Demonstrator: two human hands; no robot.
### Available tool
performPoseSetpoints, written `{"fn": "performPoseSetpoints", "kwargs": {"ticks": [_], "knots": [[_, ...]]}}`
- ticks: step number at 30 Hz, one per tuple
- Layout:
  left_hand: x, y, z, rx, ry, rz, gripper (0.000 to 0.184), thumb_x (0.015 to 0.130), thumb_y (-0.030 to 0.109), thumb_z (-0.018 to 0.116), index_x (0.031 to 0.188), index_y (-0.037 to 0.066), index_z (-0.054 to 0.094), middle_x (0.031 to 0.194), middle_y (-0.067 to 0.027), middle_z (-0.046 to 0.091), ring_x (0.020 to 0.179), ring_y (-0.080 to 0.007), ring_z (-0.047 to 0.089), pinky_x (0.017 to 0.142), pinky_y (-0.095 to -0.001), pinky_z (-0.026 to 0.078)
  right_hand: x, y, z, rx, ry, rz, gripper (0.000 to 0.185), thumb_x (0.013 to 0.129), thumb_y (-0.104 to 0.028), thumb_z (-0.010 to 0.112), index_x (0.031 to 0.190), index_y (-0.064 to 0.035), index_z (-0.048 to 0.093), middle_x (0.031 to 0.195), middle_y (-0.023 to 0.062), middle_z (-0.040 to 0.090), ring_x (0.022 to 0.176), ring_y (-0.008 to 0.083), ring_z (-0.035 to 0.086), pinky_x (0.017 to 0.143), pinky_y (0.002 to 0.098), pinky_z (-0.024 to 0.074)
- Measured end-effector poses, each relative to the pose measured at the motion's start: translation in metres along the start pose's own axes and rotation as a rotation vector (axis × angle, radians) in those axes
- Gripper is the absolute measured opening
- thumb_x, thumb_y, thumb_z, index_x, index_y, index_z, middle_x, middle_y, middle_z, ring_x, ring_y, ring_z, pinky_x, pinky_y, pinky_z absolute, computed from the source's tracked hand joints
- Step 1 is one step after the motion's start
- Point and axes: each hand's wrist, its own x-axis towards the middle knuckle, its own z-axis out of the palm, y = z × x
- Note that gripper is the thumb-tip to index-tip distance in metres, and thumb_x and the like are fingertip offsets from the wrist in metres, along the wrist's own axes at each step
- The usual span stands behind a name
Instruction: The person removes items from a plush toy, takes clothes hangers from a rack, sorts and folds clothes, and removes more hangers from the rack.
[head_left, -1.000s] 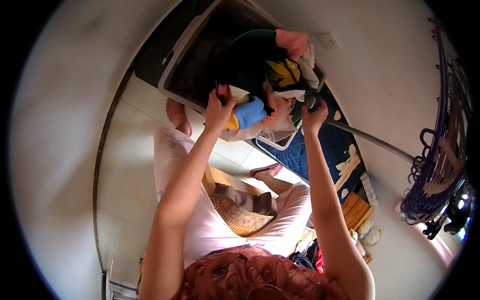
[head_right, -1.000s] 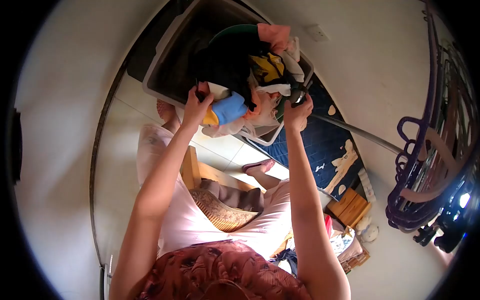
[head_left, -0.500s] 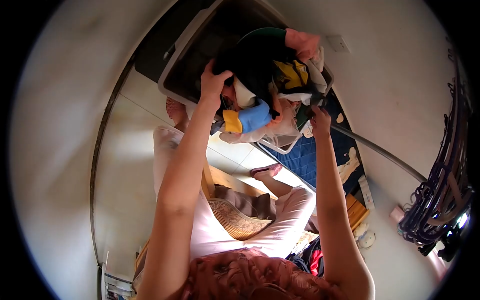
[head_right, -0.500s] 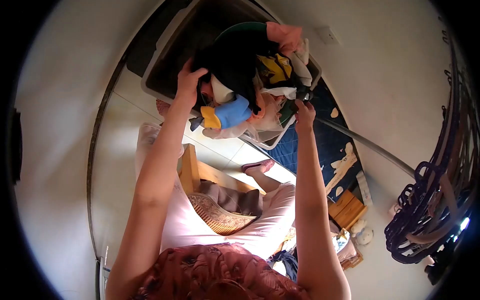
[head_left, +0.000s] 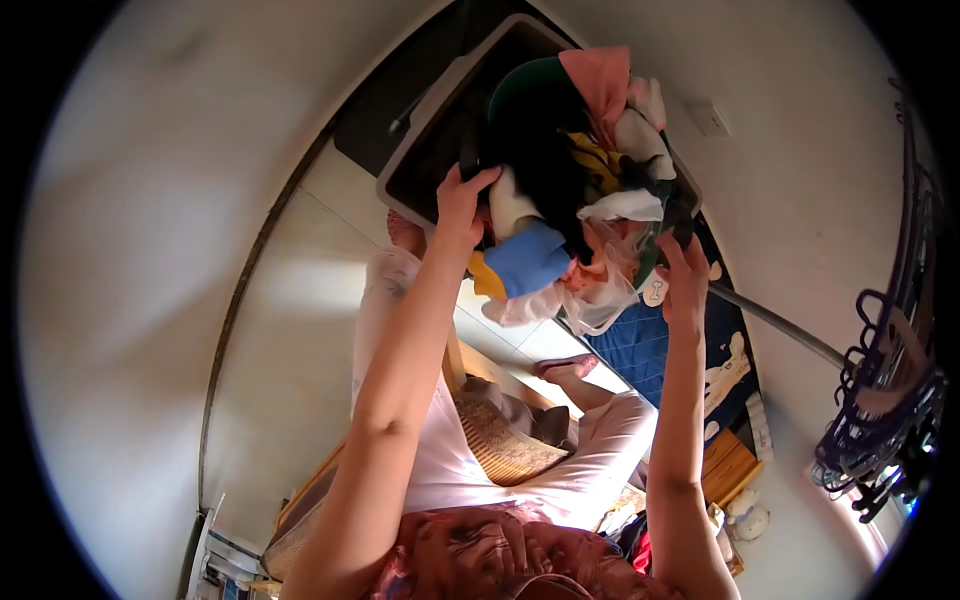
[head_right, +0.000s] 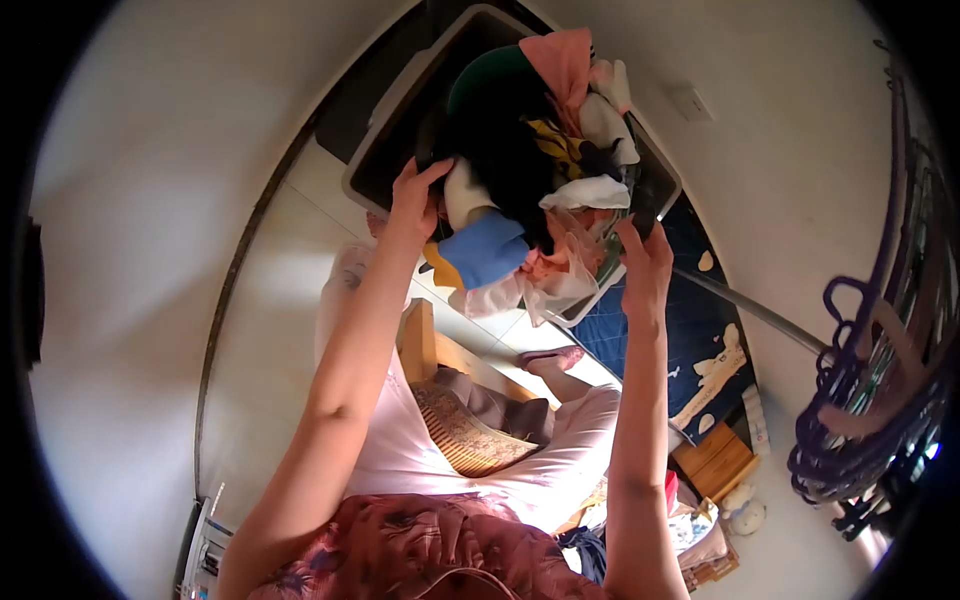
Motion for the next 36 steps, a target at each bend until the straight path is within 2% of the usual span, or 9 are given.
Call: {"fn": "performPoseSetpoints", "kwargs": {"ticks": [1,6,13,19,21,25,26,31,36], "knots": [[-0.01,0.005,-0.002,-0.067,-0.037,0.011,0.035,0.071,0.004,0.067,0.104,0.001,0.052,0.091,-0.0099,0.059,0.076,-0.0232,0.06,0.053,-0.0322,0.051,-0.012,-0.008,0.001,-0.025,-0.007,-0.072,0.019,0.081,-0.019,0.059,0.098,-0.0116,0.06,0.089,-0.0026,0.058,0.083,0.0071,0.05,0.07,0.0241,0.0377],[-0.076,0.055,-0.012,-0.205,-0.211,0.041,0.033,0.078,-0.001,0.055,0.11,0.004,0.053,0.105,-0.0094,0.059,0.1,-0.0212,0.054,0.091,-0.0341,0.042,-0.095,-0.068,0.013,-0.219,0.022,-0.361,0.022,0.083,-0.015,0.056,0.102,-0.0033,0.056,0.088,0.0024,0.056,0.082,0.0098,0.048,0.074,0.0236,0.0389],[-0.202,0.091,-0.034,-0.363,-0.192,0.354,0.04,0.08,0.004,0.049,0.12,0.002,0.047,0.12,-0.0108,0.052,0.115,-0.023,0.045,0.103,-0.0349,0.03,-0.21,-0.109,0.036,-0.399,0.045,-0.821,0.017,0.085,-0.007,0.052,0.101,-0.0035,0.057,0.084,0.0034,0.058,0.078,0.0104,0.054,0.068,0.0225,0.041],[-0.292,0.104,-0.103,-0.497,0.029,0.581,0.045,0.08,0.01,0.055,0.121,-0.002,0.044,0.123,-0.0103,0.05,0.116,-0.0217,0.045,0.105,-0.034,0.027,-0.268,-0.158,0.069,-0.343,-0.176,-0.96,0.02,0.084,-0.004,0.05,0.102,-0.0042,0.059,0.086,0.0042,0.057,0.077,0.0118,0.055,0.069,0.0274,0.0432],[-0.313,0.106,-0.145,-0.543,-0.059,0.597,0.046,0.082,0.009,0.05,0.125,-0.003,0.041,0.13,-0.0119,0.044,0.123,-0.0214,0.038,0.106,-0.0358,0.025,-0.27,-0.156,0.098,-0.31,-0.314,-1.048,0.021,0.08,0.001,0.049,0.098,-0.002,0.06,0.088,0.0096,0.057,0.077,0.0189,0.058,0.069,0.0304,0.045],[-0.349,0.087,-0.24,-0.491,0.139,0.582,0.034,0.082,0.002,0.05,0.115,0.0,0.048,0.113,-0.0097,0.057,0.106,-0.0201,0.052,0.096,-0.0335,0.037,-0.265,-0.132,0.16,-0.353,-0.418,-1.253,0.03,0.068,0.008,0.051,0.096,-0.0005,0.06,0.082,0.0186,0.057,0.079,0.0343,0.057,0.07,0.0354,0.0473],[-0.354,0.079,-0.264,-0.453,0.165,0.57,0.031,0.082,0.001,0.05,0.113,0.002,0.05,0.11,-0.0082,0.058,0.103,-0.0192,0.054,0.093,-0.0332,0.04,-0.258,-0.119,0.174,-0.393,-0.559,-1.109,0.032,0.066,0.004,0.055,0.096,-0.0042,0.061,0.078,0.0178,0.057,0.081,0.0349,0.056,0.07,0.0393,0.0469],[-0.359,0.053,-0.318,-0.412,0.449,0.51,0.026,0.079,-0.002,0.054,0.102,0.01,0.055,0.104,-0.0011,0.06,0.099,-0.0144,0.054,0.082,-0.0334,0.045,-0.217,-0.009,0.264,-0.614,-0.58,-1.163,0.018,0.07,-0.003,0.054,0.087,-0.0089,0.06,0.079,0.0147,0.059,0.085,0.0315,0.055,0.071,0.039,0.0452],[-0.361,0.028,-0.367,-0.332,0.603,0.512,0.021,0.076,-0.005,0.05,0.09,0.01,0.05,0.101,-0.0053,0.058,0.098,-0.0218,0.054,0.08,-0.0333,0.044,-0.204,0.078,0.308,-0.956,-0.769,-0.903,0.018,0.071,-0.007,0.053,0.084,-0.0132,0.064,0.087,0.0089,0.063,0.094,0.0263,0.054,0.08,0.0364,0.043]]}}
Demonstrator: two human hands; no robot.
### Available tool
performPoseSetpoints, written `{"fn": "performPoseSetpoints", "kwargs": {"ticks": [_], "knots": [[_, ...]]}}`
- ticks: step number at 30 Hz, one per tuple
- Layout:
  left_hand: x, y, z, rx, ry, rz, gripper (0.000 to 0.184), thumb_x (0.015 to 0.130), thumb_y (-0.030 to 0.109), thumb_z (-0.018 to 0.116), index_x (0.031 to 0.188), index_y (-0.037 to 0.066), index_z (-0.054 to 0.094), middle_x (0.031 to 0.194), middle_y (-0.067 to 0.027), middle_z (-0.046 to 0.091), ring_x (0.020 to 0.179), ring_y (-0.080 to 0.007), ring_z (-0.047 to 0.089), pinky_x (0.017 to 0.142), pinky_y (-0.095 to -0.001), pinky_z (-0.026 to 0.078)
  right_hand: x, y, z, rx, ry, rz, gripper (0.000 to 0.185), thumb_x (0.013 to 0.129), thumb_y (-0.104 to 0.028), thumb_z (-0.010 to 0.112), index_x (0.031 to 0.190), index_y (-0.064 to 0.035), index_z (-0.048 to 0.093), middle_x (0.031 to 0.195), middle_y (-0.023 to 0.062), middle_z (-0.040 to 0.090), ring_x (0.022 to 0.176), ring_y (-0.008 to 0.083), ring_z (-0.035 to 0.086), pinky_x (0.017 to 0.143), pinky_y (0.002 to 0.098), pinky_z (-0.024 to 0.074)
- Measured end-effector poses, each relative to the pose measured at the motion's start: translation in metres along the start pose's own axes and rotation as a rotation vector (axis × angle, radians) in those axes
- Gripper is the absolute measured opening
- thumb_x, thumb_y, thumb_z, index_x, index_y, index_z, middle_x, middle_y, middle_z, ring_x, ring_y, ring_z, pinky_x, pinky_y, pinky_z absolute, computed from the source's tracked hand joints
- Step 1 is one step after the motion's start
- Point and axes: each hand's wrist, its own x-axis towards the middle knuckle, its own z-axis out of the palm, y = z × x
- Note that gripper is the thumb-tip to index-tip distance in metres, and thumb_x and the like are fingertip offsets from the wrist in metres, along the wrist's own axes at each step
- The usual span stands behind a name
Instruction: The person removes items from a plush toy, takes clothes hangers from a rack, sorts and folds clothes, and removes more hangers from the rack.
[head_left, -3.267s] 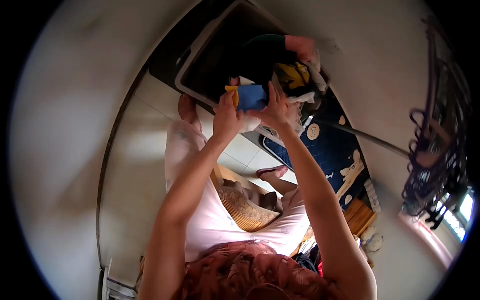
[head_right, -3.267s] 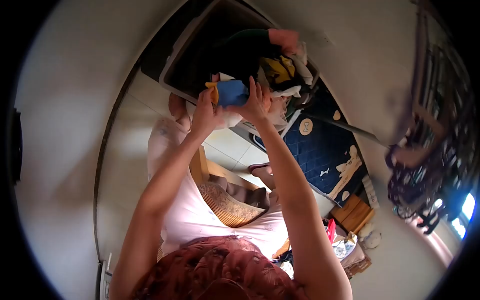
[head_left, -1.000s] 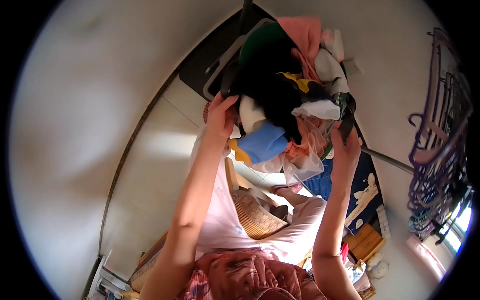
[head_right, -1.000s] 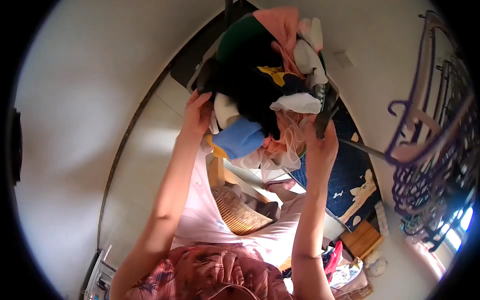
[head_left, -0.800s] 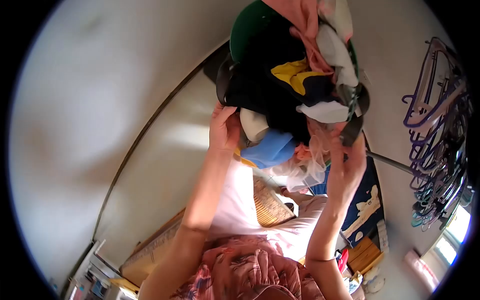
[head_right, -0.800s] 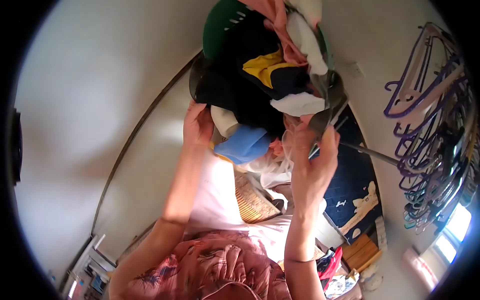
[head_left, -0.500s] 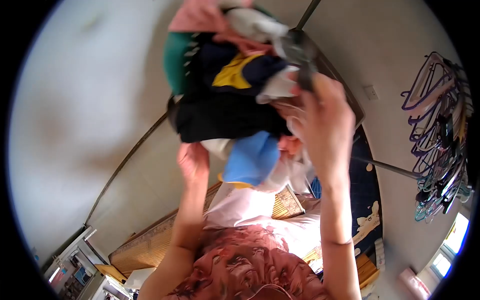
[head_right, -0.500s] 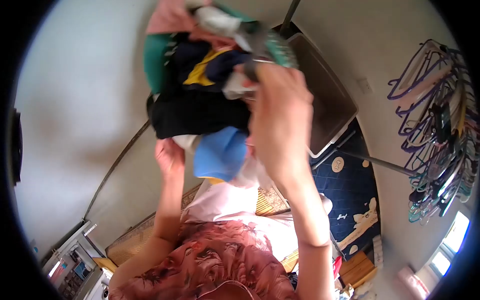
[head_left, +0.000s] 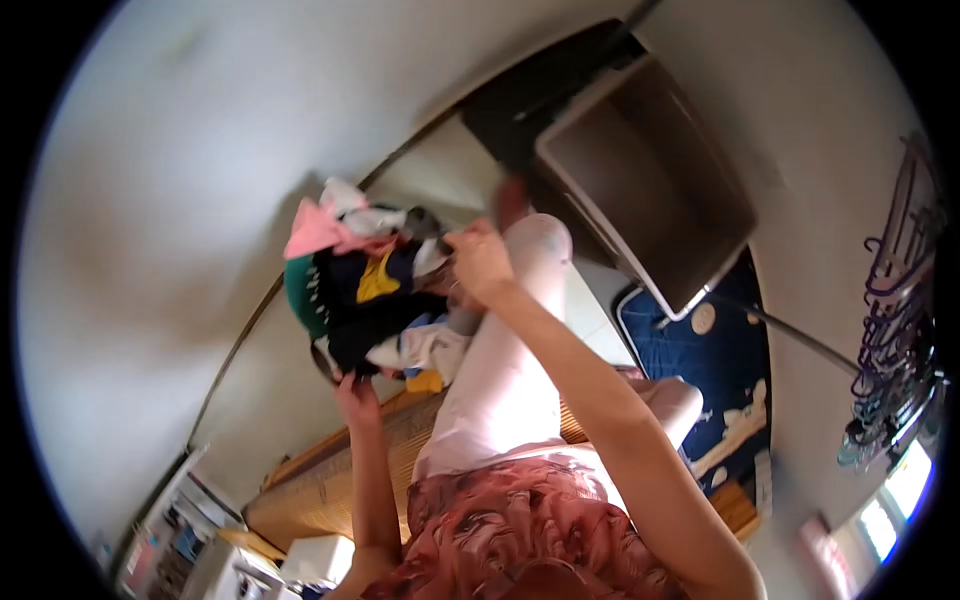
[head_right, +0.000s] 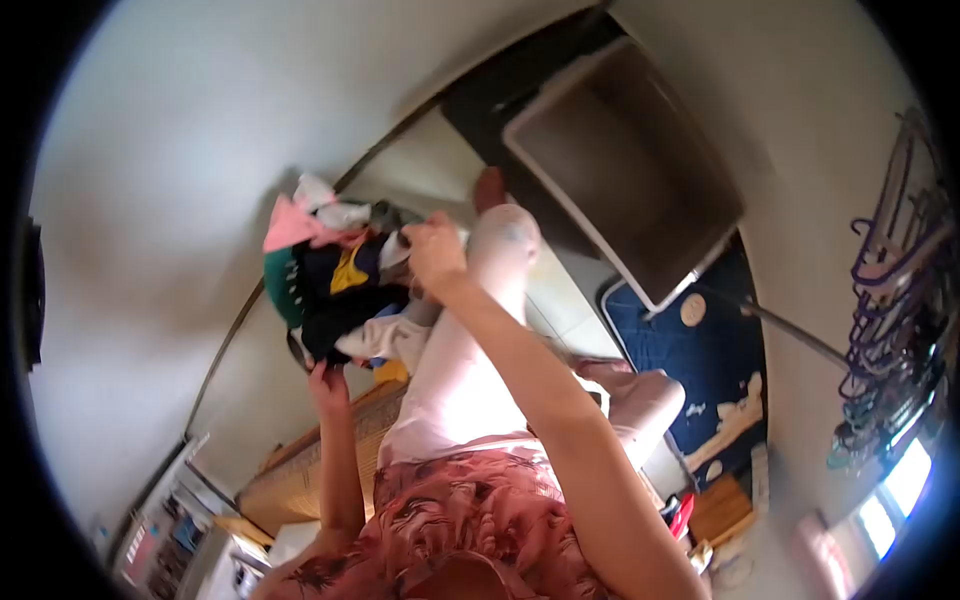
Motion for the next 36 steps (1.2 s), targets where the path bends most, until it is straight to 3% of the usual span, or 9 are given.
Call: {"fn": "performPoseSetpoints", "kwargs": {"ticks": [7,11,17,19,21,24,28,32,36], "knots": [[0.022,-0.01,-0.037,0.126,0.153,0.039,0.03,0.079,-0.007,0.038,0.105,0.002,0.048,0.11,-0.0166,0.052,0.107,-0.0306,0.049,0.088,-0.0408,0.042,0.015,-0.03,0.002,0.133,-0.12,-0.036,0.032,0.059,-0.006,0.063,0.09,-0.0117,0.062,0.085,0.0125,0.061,0.096,0.0284,0.053,0.083,0.0348,0.0432],[0.032,-0.037,-0.077,0.279,0.343,-0.081,0.034,0.086,0.001,0.04,0.12,0.003,0.043,0.123,-0.0139,0.047,0.117,-0.0276,0.042,0.101,-0.0413,0.029,0.016,-0.031,-0.025,0.177,-0.223,-0.145,0.047,0.057,-0.002,0.065,0.102,-0.011,0.06,0.098,0.0151,0.06,0.099,0.0304,0.053,0.086,0.0351,0.0429],[0.015,-0.039,-0.014,0.495,0.329,-0.074,0.043,0.086,0.003,0.047,0.128,0.001,0.038,0.127,-0.0114,0.043,0.119,-0.0215,0.039,0.102,-0.0368,0.027,-0.028,0.0,-0.071,0.539,0.237,-0.214,0.037,0.069,0.005,0.054,0.103,-0.0086,0.058,0.104,0.0128,0.058,0.1,0.0267,0.055,0.084,0.0337,0.0447],[0.013,-0.035,0.034,0.613,0.277,0.086,0.04,0.085,-0.001,0.047,0.125,0.001,0.042,0.123,-0.0115,0.046,0.116,-0.0208,0.043,0.099,-0.0346,0.031,-0.059,0.034,-0.087,0.476,0.404,-0.025,0.034,0.073,0.006,0.053,0.105,-0.0068,0.058,0.103,0.0119,0.058,0.095,0.0247,0.058,0.079,0.0316,0.0471],[0.02,-0.04,0.07,0.761,-0.076,0.335,0.035,0.083,-0.005,0.048,0.117,0.0,0.048,0.116,-0.0111,0.052,0.107,-0.0202,0.05,0.092,-0.0297,0.039,-0.096,0.077,-0.092,0.861,0.563,0.307,0.029,0.076,0.005,0.053,0.102,-0.0061,0.06,0.098,0.0124,0.06,0.088,0.0228,0.061,0.073,0.029,0.0487],[0.007,-0.056,0.185,0.669,-0.356,0.472,0.031,0.082,-0.008,0.048,0.112,-0.001,0.05,0.11,-0.0101,0.055,0.101,-0.0205,0.054,0.087,-0.0272,0.043,-0.156,0.17,-0.05,0.53,0.657,0.602,0.017,0.079,-0.003,0.057,0.094,-0.0067,0.063,0.081,0.0068,0.066,0.075,0.0146,0.063,0.066,0.0263,0.0494],[-0.01,-0.127,0.311,0.683,-0.691,0.2,0.036,0.08,-0.007,0.05,0.116,0.0,0.046,0.112,-0.0092,0.053,0.105,-0.0198,0.052,0.089,-0.0281,0.042,-0.201,0.215,-0.015,1.404,0.483,0.942,0.027,0.083,-0.009,0.056,0.108,0.0027,0.052,0.092,0.0102,0.061,0.078,0.0208,0.063,0.068,0.0293,0.0522],[0.002,-0.193,0.351,0.582,-0.668,-0.066,0.037,0.076,-0.001,0.058,0.111,0.004,0.046,0.104,-0.0044,0.052,0.097,-0.0161,0.051,0.079,-0.0254,0.042,-0.184,0.219,-0.014,1.973,0.518,0.915,0.045,0.084,-0.017,0.058,0.119,0.0041,0.039,0.119,0.0167,0.045,0.105,0.0288,0.053,0.091,0.0357,0.0449],[0.033,-0.243,0.354,0.777,-0.59,-0.191,0.028,0.073,0.003,0.06,0.096,0.011,0.047,0.09,0.001,0.049,0.077,-0.0111,0.045,0.065,-0.0228,0.036,-0.166,0.236,0.002,2.312,0.806,0.888,0.04,0.082,-0.022,0.06,0.11,-0.0009,0.042,0.116,0.0172,0.044,0.106,0.0324,0.051,0.093,0.0404,0.0434]]}}
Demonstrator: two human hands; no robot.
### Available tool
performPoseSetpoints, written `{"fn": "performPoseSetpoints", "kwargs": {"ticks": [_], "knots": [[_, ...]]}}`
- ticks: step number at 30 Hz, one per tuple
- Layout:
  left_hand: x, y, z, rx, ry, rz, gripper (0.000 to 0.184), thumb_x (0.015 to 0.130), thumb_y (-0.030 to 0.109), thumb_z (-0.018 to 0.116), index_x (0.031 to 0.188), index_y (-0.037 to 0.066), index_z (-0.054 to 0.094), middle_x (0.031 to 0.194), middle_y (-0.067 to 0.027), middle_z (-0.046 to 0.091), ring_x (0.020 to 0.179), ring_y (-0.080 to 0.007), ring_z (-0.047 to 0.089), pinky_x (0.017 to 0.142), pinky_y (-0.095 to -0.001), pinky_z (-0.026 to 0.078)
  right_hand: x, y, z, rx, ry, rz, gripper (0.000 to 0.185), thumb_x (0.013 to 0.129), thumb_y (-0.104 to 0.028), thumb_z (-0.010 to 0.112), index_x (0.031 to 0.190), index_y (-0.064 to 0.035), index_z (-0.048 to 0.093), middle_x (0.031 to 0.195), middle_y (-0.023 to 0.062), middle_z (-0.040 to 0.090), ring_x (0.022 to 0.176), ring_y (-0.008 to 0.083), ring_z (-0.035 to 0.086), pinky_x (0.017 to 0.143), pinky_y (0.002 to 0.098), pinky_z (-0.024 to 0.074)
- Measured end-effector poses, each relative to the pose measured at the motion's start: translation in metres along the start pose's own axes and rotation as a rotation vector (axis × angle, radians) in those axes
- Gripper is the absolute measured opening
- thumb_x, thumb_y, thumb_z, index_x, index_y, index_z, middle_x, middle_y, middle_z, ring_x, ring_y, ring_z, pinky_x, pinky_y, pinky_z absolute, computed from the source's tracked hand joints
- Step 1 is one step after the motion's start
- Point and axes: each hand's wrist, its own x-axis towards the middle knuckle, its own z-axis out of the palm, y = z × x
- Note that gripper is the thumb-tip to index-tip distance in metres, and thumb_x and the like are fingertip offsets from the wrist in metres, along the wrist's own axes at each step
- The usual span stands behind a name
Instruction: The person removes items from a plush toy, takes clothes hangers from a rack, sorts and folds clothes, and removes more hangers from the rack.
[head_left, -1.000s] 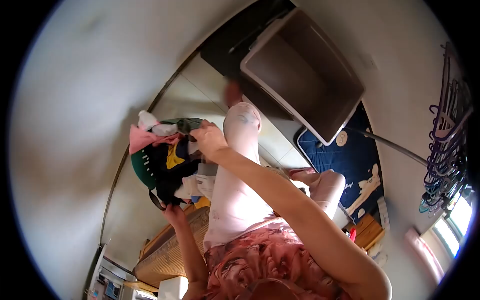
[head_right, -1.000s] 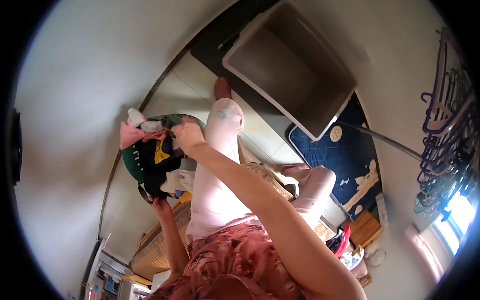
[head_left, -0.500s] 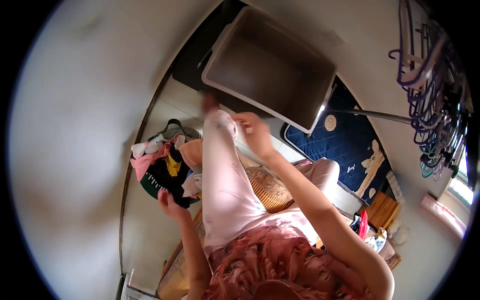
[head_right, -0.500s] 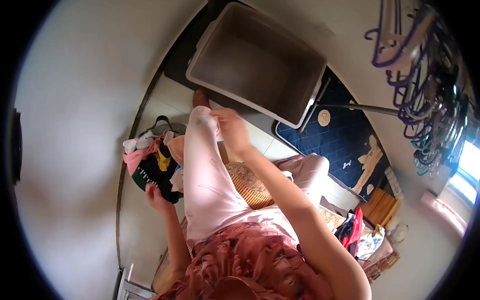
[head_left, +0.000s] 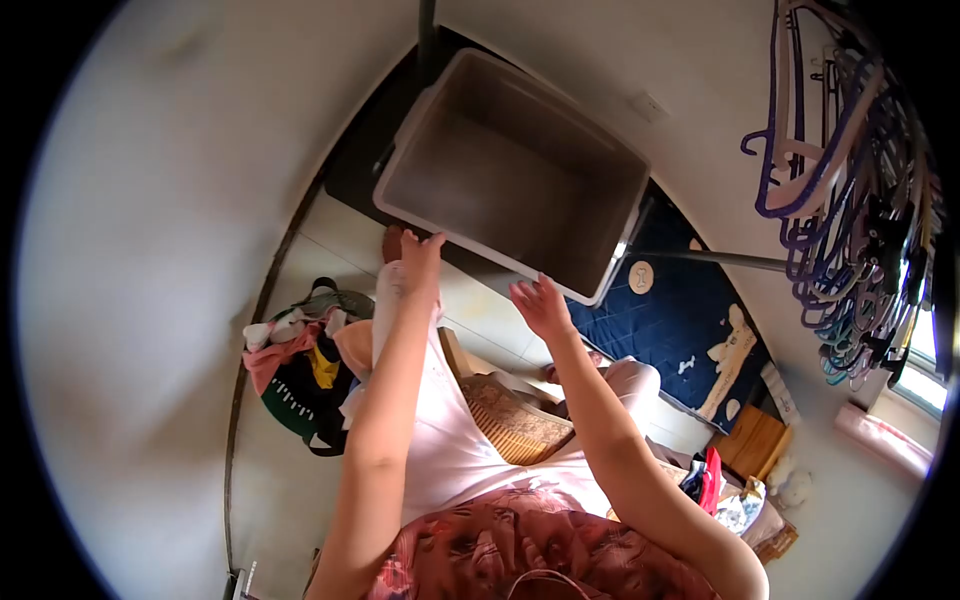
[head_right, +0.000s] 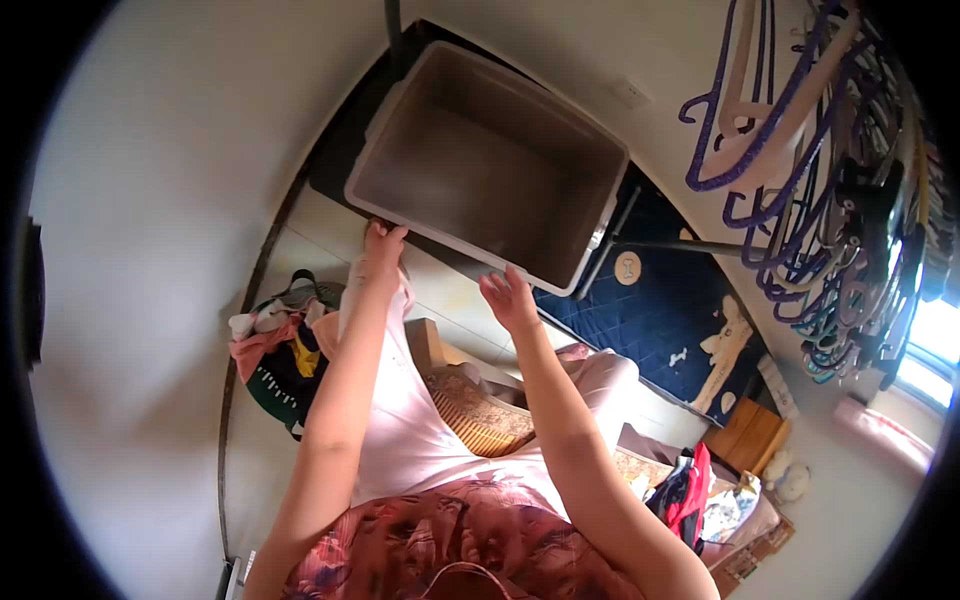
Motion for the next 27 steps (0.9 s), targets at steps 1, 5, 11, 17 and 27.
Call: {"fn": "performPoseSetpoints", "kwargs": {"ticks": [1,5,11,17,27], "knots": [[-0.002,0.005,0.007,0.035,0.017,-0.047,0.027,0.072,0.004,0.061,0.092,0.013,0.046,0.087,0.0021,0.048,0.073,-0.01,0.043,0.063,-0.0227,0.034,0.011,-0.002,0.002,0.086,0.036,0.007,0.04,0.082,-0.022,0.061,0.11,-0.0012,0.042,0.115,0.0176,0.045,0.105,0.0327,0.051,0.093,0.0413,0.0434],[0.019,-0.002,0.006,-0.06,0.003,-0.116,0.029,0.072,0.003,0.061,0.087,0.018,0.043,0.083,0.0019,0.048,0.072,-0.009,0.043,0.064,-0.0241,0.036,0.036,-0.003,0.006,0.321,0.037,0.007,0.039,0.08,-0.022,0.062,0.108,-0.0007,0.044,0.104,0.017,0.053,0.098,0.0332,0.053,0.091,0.0437,0.0448],[0.019,0.005,0.003,-0.202,0.035,-0.271,0.03,0.075,0.008,0.063,0.099,0.011,0.045,0.09,-0.0035,0.053,0.083,-0.0157,0.051,0.08,-0.0286,0.043,0.08,-0.001,0.004,0.261,0.229,0.03,0.017,0.081,-0.014,0.06,0.091,-0.0023,0.055,0.093,0.0131,0.057,0.092,0.0281,0.055,0.088,0.043,0.0456],[0.013,0.018,0.004,-0.289,-0.069,-0.233,0.062,0.076,0.011,0.064,0.129,0.002,0.031,0.114,-0.0095,0.051,0.109,-0.0229,0.048,0.09,-0.0353,0.042,0.074,-0.04,0.019,0.241,0.305,-0.007,0.004,0.076,-0.003,0.058,0.078,-0.0021,0.055,0.082,0.0132,0.059,0.084,0.0297,0.057,0.083,0.0454,0.0492],[-0.004,0.042,0.008,-0.225,-0.267,-0.198,0.076,0.077,0.009,0.064,0.139,0.012,0.021,0.14,-0.0089,0.026,0.124,-0.0258,0.034,0.099,-0.0424,0.031,0.004,-0.07,-0.051,0.272,0.316,-0.056,0.006,0.075,-0.001,0.061,0.077,0.0013,0.056,0.088,0.0147,0.061,0.087,0.0327,0.059,0.084,0.0455,0.0504]]}}
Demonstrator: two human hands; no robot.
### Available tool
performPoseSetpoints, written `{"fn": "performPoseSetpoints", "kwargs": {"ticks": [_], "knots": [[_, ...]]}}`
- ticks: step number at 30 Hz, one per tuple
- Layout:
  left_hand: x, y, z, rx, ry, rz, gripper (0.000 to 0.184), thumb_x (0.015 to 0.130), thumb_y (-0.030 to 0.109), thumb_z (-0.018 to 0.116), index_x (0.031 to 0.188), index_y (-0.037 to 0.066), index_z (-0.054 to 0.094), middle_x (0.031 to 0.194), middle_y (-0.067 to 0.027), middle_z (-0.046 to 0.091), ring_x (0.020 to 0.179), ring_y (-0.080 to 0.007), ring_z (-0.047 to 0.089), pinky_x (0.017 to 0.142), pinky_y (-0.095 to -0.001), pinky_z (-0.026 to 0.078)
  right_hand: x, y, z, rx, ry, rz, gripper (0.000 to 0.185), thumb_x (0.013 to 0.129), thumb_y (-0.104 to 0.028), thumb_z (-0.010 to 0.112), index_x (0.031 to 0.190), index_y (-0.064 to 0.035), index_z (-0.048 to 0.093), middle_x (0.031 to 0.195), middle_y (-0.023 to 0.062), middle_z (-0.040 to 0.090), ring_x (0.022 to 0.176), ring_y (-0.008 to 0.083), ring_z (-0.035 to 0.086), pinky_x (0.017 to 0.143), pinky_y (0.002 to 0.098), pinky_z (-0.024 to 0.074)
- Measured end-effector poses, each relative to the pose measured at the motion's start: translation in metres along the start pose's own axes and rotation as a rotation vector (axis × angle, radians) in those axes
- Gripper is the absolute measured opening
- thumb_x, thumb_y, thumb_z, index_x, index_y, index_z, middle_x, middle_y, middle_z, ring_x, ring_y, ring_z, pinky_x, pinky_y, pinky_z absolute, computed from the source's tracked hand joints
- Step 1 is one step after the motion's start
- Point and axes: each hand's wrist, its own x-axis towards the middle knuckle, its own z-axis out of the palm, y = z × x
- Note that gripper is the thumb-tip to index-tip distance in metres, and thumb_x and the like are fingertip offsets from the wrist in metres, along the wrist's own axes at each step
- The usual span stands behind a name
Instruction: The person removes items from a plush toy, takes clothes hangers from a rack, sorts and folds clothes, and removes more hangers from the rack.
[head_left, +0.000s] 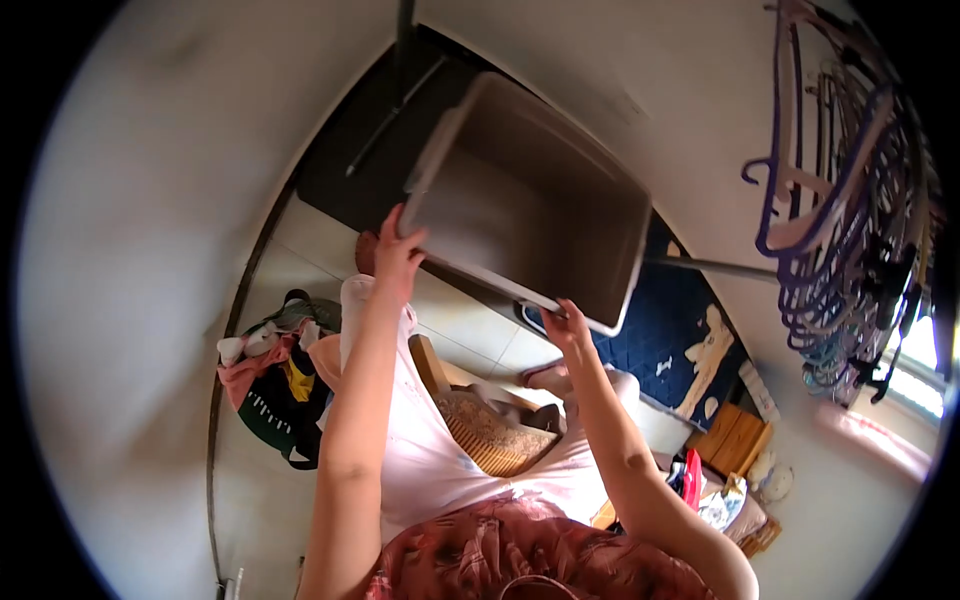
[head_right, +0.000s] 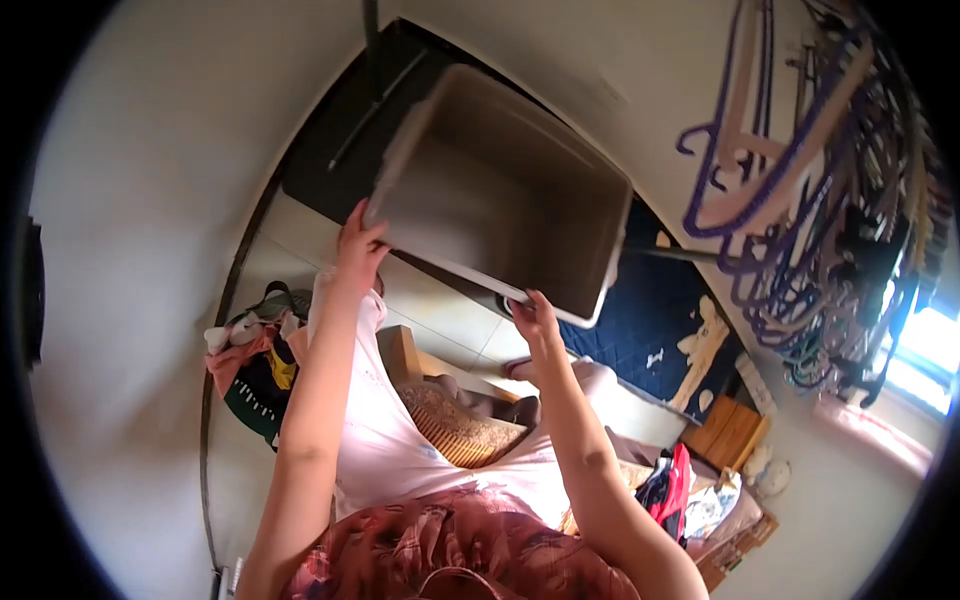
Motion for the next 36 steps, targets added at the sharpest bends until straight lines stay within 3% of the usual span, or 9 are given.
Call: {"fn": "performPoseSetpoints", "kwargs": {"ticks": [2,6,8,11,15,20,26,31,36], "knots": [[-0.004,-0.013,0.012,-0.035,-0.096,0.198,0.07,0.079,0.005,0.06,0.138,0.011,0.023,0.141,-0.009,0.026,0.121,-0.0233,0.038,0.097,-0.0387,0.035,0.02,-0.012,-0.013,-0.036,-0.071,-0.001,0.008,0.076,-0.002,0.061,0.075,0.0034,0.056,0.087,0.0162,0.061,0.088,0.0337,0.059,0.083,0.0448,0.0518],[0.006,-0.02,0.017,-0.069,-0.102,0.145,0.071,0.082,0.006,0.058,0.14,0.007,0.016,0.142,-0.0131,0.021,0.118,-0.0229,0.043,0.096,-0.0341,0.039,0.041,-0.012,0.026,0.12,-0.066,0.119,0.011,0.079,-0.003,0.055,0.08,0.0081,0.055,0.099,0.022,0.06,0.097,0.036,0.057,0.086,0.0404,0.0507],[0.003,-0.017,0.021,-0.055,-0.144,0.096,0.072,0.083,0.009,0.058,0.139,0.005,0.014,0.142,-0.0149,0.022,0.117,-0.0243,0.045,0.095,-0.0351,0.039,0.047,0.0,0.046,0.156,-0.168,0.146,0.013,0.079,-0.002,0.054,0.085,0.0088,0.056,0.102,0.0212,0.06,0.1,0.0359,0.056,0.089,0.0415,0.0486],[0.005,-0.013,0.021,-0.044,-0.163,0.074,0.071,0.082,0.009,0.059,0.139,0.004,0.016,0.14,-0.0147,0.025,0.117,-0.0243,0.045,0.094,-0.0341,0.04,0.044,0.02,0.071,0.149,-0.099,0.085,0.016,0.078,-0.002,0.055,0.091,0.0083,0.057,0.102,0.0198,0.061,0.101,0.0352,0.056,0.089,0.0418,0.0479],[0.008,-0.005,0.023,-0.076,-0.181,0.072,0.066,0.083,0.011,0.057,0.138,0.006,0.02,0.139,-0.0133,0.029,0.116,-0.0229,0.046,0.094,-0.0331,0.039,0.035,0.031,0.073,0.13,-0.14,0.072,0.006,0.075,-0.003,0.061,0.078,0.0013,0.058,0.087,0.0149,0.064,0.084,0.031,0.062,0.073,0.0416,0.0535],[0.009,-0.003,0.029,-0.031,-0.221,0.072,0.065,0.083,0.014,0.057,0.138,0.007,0.022,0.138,-0.0111,0.031,0.117,-0.0216,0.046,0.095,-0.033,0.036,0.033,0.024,0.09,0.102,-0.151,-0.068,0.006,0.072,0.003,0.062,0.074,-0.0005,0.057,0.08,0.0117,0.063,0.078,0.0268,0.062,0.078,0.0413,0.0526],[0.005,0.001,0.032,-0.012,-0.243,0.078,0.067,0.082,0.016,0.059,0.138,0.006,0.023,0.137,-0.0104,0.033,0.115,-0.0209,0.046,0.095,-0.0331,0.036,0.049,0.008,0.111,-0.005,-0.242,-0.215,0.009,0.073,0.003,0.061,0.081,0.0,0.057,0.086,0.011,0.063,0.082,0.0258,0.061,0.081,0.043,0.0514],[0.007,-0.001,0.033,-0.012,-0.256,0.082,0.065,0.082,0.016,0.059,0.137,0.008,0.025,0.137,-0.0097,0.034,0.115,-0.0204,0.047,0.094,-0.0327,0.037,0.071,-0.007,0.106,0.026,-0.218,-0.159,0.015,0.076,0.003,0.06,0.09,0.0007,0.057,0.095,0.0126,0.063,0.093,0.0285,0.059,0.088,0.0449,0.0481],[0.009,-0.006,0.033,0.023,-0.243,0.071,0.061,0.083,0.016,0.057,0.137,0.009,0.027,0.137,-0.0096,0.035,0.114,-0.0192,0.047,0.094,-0.0319,0.037,0.071,-0.015,0.111,-0.06,-0.356,-0.148,0.017,0.079,-0.005,0.062,0.093,0.0016,0.056,0.093,0.0132,0.063,0.093,0.0296,0.059,0.088,0.0428,0.0485]]}}
